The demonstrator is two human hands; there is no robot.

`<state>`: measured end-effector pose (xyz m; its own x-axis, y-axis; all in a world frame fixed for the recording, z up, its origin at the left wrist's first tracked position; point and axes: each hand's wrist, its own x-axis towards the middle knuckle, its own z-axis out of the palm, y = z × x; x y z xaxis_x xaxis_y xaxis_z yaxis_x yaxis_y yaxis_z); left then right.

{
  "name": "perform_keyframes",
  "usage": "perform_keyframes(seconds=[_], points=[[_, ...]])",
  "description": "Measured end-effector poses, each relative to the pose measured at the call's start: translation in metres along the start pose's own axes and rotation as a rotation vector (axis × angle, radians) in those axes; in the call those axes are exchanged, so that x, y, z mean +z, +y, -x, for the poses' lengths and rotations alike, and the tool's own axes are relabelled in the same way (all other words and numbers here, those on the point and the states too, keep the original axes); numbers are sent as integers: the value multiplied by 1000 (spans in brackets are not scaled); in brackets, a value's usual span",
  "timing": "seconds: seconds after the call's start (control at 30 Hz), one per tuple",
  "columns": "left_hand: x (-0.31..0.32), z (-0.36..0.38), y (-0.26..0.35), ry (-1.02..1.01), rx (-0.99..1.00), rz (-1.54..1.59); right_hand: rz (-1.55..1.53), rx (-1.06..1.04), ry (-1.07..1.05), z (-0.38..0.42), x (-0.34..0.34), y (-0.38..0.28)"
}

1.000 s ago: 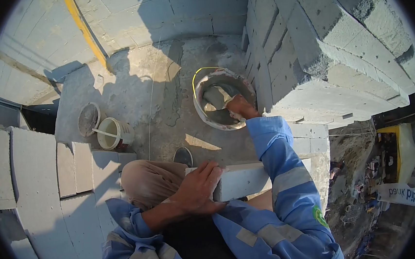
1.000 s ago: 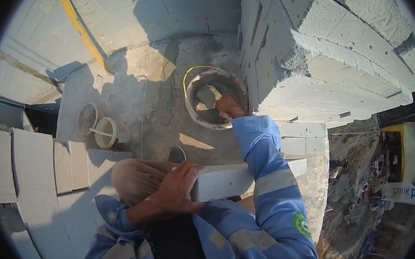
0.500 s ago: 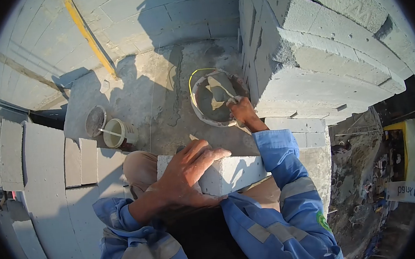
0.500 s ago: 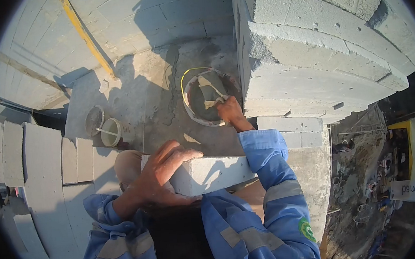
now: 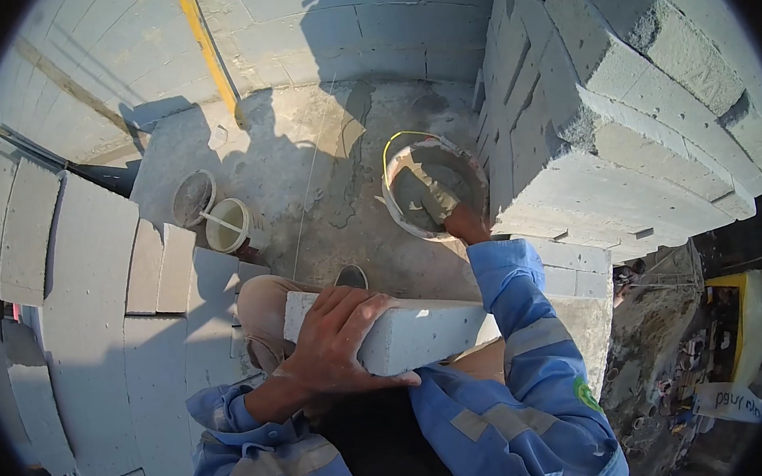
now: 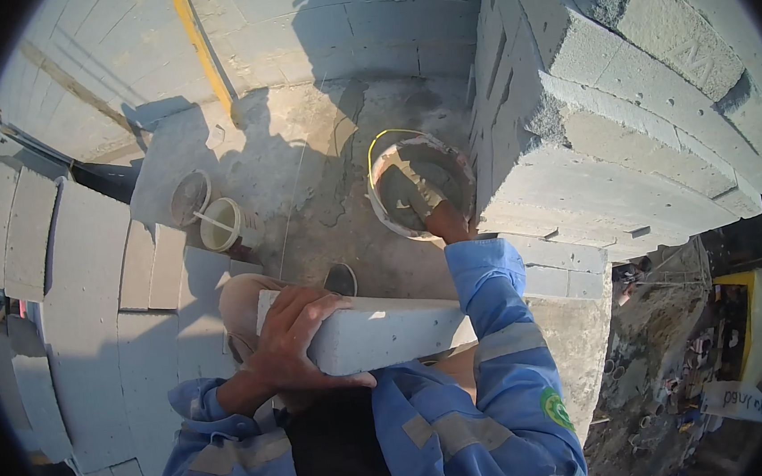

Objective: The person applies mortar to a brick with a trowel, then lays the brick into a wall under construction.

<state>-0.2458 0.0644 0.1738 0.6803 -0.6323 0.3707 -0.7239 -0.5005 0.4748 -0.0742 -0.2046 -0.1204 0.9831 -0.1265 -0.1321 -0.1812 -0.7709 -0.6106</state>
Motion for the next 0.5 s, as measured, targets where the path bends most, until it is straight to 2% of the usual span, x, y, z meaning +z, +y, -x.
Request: perform_keyframes(seconds=[0.03, 0.1, 0.13, 0.2, 0.23, 0.3, 0.43, 0.5], points=[[-7, -6, 1, 7, -18, -2, 20, 84, -38, -8, 7, 4], [-22, -17, 6, -72, 97, 9, 39, 99, -101, -7, 26, 7], [-27, -19, 9, -69, 92, 1, 54, 121, -129, -11, 29, 5], [-32, -26, 10, -230, 163, -97, 88, 165, -165, -26, 28, -1], [-32, -29, 8, -224, 165, -103, 107, 191, -184, -32, 26, -2], [-28, -33, 5, -363, 161, -148, 130, 218, -206, -39, 28, -5], [-15, -34, 13, -339, 137, -151, 120, 208, -131, -32, 56, -22], [-7, -34, 17, -264, 183, -51, 15, 274, -52, -41, 60, -27]])
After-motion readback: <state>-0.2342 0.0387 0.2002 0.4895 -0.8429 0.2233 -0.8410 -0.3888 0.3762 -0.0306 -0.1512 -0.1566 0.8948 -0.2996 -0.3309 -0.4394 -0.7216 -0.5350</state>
